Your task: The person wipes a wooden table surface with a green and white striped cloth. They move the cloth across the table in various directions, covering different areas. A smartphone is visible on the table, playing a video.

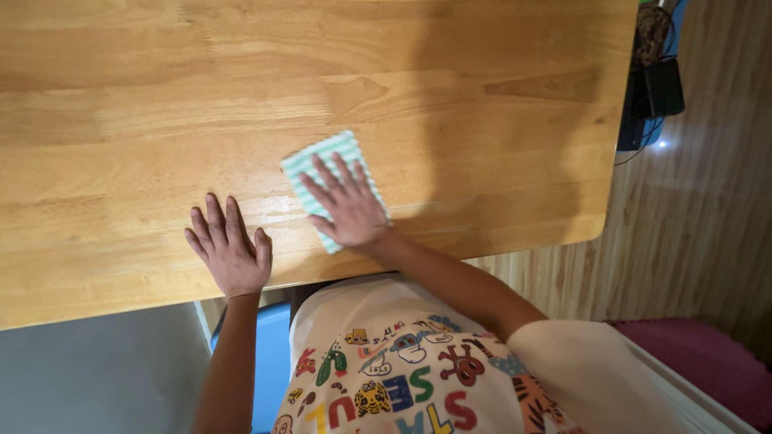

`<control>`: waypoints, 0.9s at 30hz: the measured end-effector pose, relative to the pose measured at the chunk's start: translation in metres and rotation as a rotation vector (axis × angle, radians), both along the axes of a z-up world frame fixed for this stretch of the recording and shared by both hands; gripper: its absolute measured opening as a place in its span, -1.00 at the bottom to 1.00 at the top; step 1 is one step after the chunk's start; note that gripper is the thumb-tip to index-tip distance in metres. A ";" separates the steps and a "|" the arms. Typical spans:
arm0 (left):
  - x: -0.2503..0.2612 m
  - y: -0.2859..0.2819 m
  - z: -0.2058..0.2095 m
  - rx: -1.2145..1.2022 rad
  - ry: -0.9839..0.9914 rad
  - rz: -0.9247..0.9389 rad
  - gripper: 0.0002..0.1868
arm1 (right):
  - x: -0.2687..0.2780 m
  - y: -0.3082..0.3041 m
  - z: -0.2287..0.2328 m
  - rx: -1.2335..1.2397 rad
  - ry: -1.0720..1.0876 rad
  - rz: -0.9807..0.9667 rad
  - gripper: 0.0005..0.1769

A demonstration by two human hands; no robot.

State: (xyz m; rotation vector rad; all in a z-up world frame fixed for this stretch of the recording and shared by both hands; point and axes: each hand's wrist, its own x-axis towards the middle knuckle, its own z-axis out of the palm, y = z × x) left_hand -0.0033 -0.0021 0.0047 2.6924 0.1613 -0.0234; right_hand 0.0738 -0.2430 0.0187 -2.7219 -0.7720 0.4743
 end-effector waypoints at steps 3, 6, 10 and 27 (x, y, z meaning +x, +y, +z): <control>0.000 -0.002 0.000 0.001 0.006 0.003 -0.27 | 0.004 0.011 0.000 0.035 -0.028 0.049 -0.15; 0.002 -0.002 0.000 -0.003 0.000 0.002 -0.28 | 0.007 0.001 -0.001 0.059 -0.033 0.033 -0.17; 0.002 -0.001 0.000 0.023 -0.004 -0.012 -0.28 | 0.009 -0.052 -0.004 0.047 -0.009 -0.135 -0.18; 0.003 -0.007 0.002 0.036 0.025 -0.007 -0.27 | 0.025 -0.403 -0.020 -0.295 -0.152 -0.847 -0.17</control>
